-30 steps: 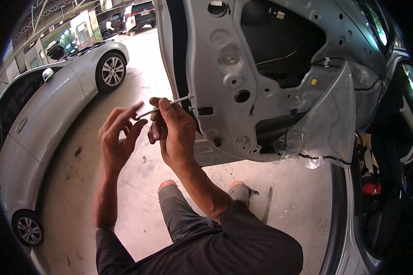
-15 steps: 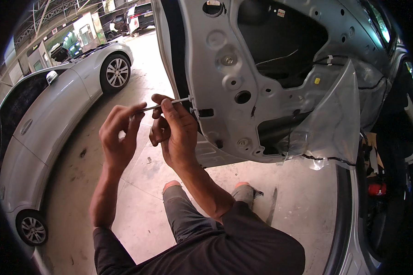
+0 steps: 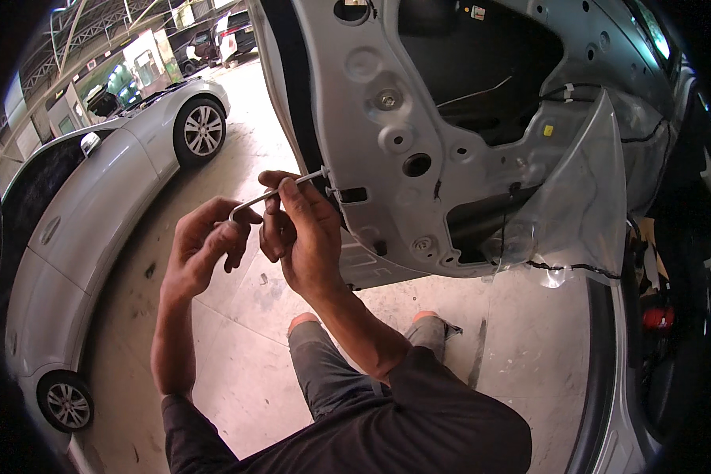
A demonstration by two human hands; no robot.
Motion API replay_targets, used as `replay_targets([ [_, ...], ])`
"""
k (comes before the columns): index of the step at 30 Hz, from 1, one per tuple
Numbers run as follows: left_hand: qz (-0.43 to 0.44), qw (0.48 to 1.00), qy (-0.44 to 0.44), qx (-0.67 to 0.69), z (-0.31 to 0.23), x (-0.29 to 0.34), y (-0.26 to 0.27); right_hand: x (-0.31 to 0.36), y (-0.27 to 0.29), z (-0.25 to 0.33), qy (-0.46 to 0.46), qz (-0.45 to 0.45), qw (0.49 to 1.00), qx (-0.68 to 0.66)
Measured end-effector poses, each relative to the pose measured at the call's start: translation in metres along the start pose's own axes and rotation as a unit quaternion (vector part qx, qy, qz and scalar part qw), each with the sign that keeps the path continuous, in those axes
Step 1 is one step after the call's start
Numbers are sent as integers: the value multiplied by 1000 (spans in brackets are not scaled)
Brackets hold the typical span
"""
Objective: The person manipulates the interior of a car door by hand, then positions a metal bracket and uses an L-key to tighten a bolt on the door's edge.
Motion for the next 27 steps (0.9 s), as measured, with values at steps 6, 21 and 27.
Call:
replay_targets([
  [6,-189,787,-294,-508,-4,-4,4,2,6,-4,15,-6,999,34],
  [21,-259,853,-302,-339,2,-9,-4,-1,4,-6,13,-45,999,8],
  [27,-196,974,-111,-5,7,-6,3,-3,6,-6,28,-34,999,20],
])
Point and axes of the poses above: each hand's wrist, its own x-axis away from the middle knuckle, its own y-axis out of the back of the hand, z = x × y, the point moved 2 cm from there along -x, towards the middle knuckle, and after that the axes turned 5 degrees about y, right-handed, at the moved point
